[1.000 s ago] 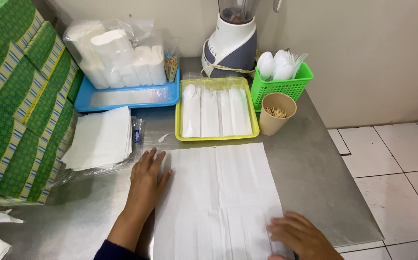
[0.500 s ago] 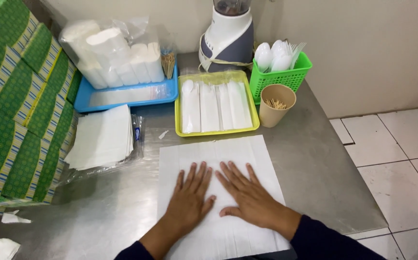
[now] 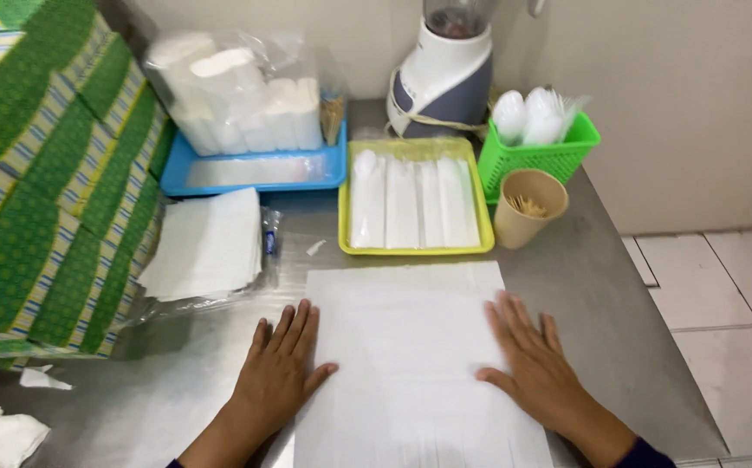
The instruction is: The person folds a white napkin into a rectangular pouch, places it inside a clear plastic sleeve, and inserts a plastic spoon and fork into the pouch by hand.
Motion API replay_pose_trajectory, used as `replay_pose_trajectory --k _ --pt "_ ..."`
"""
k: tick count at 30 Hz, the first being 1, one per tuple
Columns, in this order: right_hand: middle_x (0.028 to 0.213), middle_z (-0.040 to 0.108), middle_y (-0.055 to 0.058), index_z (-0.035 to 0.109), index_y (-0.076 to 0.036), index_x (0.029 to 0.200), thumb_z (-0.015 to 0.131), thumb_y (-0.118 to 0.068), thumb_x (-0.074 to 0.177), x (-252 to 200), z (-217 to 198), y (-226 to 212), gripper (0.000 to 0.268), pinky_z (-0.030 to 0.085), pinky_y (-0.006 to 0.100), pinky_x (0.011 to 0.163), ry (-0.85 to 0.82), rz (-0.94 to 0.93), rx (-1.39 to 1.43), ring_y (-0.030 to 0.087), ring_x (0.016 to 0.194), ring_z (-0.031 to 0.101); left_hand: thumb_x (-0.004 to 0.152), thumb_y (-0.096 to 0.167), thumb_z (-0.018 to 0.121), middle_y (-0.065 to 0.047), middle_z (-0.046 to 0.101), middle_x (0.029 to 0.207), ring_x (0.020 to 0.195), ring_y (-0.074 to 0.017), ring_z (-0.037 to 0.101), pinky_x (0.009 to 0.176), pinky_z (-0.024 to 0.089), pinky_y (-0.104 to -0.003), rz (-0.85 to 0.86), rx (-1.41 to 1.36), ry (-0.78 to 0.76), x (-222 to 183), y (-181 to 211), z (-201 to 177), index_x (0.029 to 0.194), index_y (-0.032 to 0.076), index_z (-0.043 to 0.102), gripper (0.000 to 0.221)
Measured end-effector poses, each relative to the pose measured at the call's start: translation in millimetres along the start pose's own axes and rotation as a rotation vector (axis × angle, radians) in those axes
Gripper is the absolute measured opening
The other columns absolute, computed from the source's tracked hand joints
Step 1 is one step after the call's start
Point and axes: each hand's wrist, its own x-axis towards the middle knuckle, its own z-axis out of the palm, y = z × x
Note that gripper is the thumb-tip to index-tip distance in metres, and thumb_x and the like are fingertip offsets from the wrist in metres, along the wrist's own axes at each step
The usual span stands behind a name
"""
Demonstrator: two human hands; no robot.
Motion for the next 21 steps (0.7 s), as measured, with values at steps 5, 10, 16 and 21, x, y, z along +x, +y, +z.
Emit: replay_pose_trajectory --k 5,10,16,21 --pt "0.167 0.025 0.015 0.035 -0.014 0.154 0.049 -0.047 0.097 -4.2 25.6 33.2 0.068 0.019 0.055 0.12 0.341 0.022 0.079 0.033 0.155 0.023 0.089 0.036 0.066 -0.005 0.069 0.123 0.105 -0.0281 0.067 0.11 0.039 -0.058 -0.06 -0.33 -0.097 45.1 -46.9 -28.1 0.114 0.015 0.067 0.032" --pt "0.149 0.06 -0.004 0.071 -0.027 0.126 0.06 -0.03 0.094 -4.0 40.6 45.1 0.034 0.027 0.055 0.123 0.5 0.075 0.15 0.02 0.145 0.05 0.093 0.021 0.069 -0.005 0.076 0.093 0.082 -0.0302 0.071 0.101 0.047 -0.054 -0.124 -0.489 0.042 127.8 -111.3 -17.1 0.097 0.014 0.07 0.008" --pt "0.15 0.059 -0.009 0.07 -0.034 0.128 0.062 -0.038 0.09 1.8 68.1 63.2 0.039 0.031 0.056 0.122 0.457 0.123 0.121 0.015 0.143 0.051 0.096 0.014 0.065 -0.007 0.073 0.094 0.078 -0.0322 0.07 0.066 0.053 -0.049 -0.135 -0.349 0.15 236.0 -175.4 87.0 0.105 0.012 0.076 0.014" --pt "0.135 0.071 -0.011 0.081 -0.033 0.104 0.066 -0.034 0.083 13.1 89.1 63.2 0.026 0.049 0.046 0.109 0.69 0.155 0.091 0.013 0.128 0.066 0.085 -0.009 0.051 -0.015 0.065 0.12 0.1 -0.0404 0.069 0.078 0.058 -0.053 -0.168 -0.288 -0.294 292.3 -210.8 174.8 0.136 0.011 0.062 0.056"
